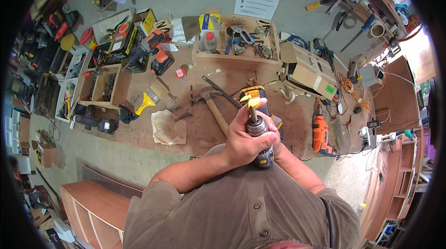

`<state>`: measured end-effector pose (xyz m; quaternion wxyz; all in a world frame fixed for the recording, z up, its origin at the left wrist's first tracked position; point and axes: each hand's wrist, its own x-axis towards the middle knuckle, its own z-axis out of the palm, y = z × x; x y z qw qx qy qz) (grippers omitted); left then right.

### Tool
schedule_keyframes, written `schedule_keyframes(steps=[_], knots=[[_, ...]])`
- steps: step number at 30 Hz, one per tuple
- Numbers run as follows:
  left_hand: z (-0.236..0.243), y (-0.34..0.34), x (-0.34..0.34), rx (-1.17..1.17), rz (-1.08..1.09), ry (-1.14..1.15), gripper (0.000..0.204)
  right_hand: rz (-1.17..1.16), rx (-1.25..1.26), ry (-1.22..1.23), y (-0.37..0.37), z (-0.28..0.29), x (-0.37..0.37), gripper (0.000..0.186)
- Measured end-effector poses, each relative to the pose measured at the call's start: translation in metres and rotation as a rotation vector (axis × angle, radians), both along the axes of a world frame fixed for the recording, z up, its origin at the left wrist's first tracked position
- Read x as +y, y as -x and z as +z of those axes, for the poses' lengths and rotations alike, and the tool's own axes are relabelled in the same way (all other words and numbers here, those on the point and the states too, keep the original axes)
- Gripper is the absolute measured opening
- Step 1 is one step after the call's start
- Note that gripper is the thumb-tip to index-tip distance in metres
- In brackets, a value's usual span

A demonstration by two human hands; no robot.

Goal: The person uses a cordless drill with a Forstner bit to drill holes into a wooden cabinet door. They first adjust the drill and then proceed to drill multiple holes into the door.

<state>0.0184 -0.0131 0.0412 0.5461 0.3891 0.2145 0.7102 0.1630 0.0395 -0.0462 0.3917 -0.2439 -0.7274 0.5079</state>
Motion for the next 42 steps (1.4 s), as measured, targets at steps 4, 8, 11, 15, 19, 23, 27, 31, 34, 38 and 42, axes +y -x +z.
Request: schedule_keyframes(steps=[4, 8, 11, 15, 19, 23, 27, 31, 34, 38, 42], knots=[[-0.009, -0.005, 0.003, -0.033, 0.051, -0.043, 0.06, 0.023, -0.142, -0.116, -0.005, 0.0, 0.005, 0.052], [-0.011, -0.006, 0.005, -0.045, 0.062, -0.028, 0.059, -0.005, -0.074, -0.138, 0.0, -0.002, 0.004, 0.047], [-0.016, 0.001, 0.009, -0.029, 0.002, -0.002, 0.063, 0.056, 0.163, 0.31, 0.007, 0.002, 0.0, 0.044], [-0.013, 0.017, 0.018, 0.003, -0.045, 0.154, 0.067, 0.151, 0.314, 0.596, 0.021, 0.036, -0.006, 0.043], [-0.014, 0.025, 0.02, -0.163, -0.062, 0.366, 0.067, -0.002, -0.042, -0.206, 0.012, -0.004, 0.006, 0.037], [-0.029, 0.037, 0.023, -0.335, -0.213, 0.513, 0.05, -0.038, -0.125, -0.437, 0.016, 0.016, 0.002, 0.036], [-0.035, 0.039, 0.028, -0.306, -0.126, 0.492, 0.028, 0.058, -0.126, -0.208, 0.014, 0.012, 0.001, 0.036], [-0.041, 0.044, 0.034, -0.339, -0.093, 0.542, 0.02, 0.143, -0.137, -0.053, 0.018, 0.017, -0.003, 0.036], [-0.042, 0.047, 0.038, -0.433, -0.107, 0.631, 0.019, 0.127, -0.156, -0.097, 0.02, 0.011, -0.001, 0.035], [-0.05, 0.048, 0.043, -0.468, -0.155, 0.624, 0.018, 0.081, -0.126, -0.194, 0.024, 0.01, -0.002, 0.03], [-0.052, 0.044, 0.043, -0.501, -0.178, 0.618, 0.022, 0.032, -0.122, -0.325, 0.022, 0.005, -0.001, 0.028]])
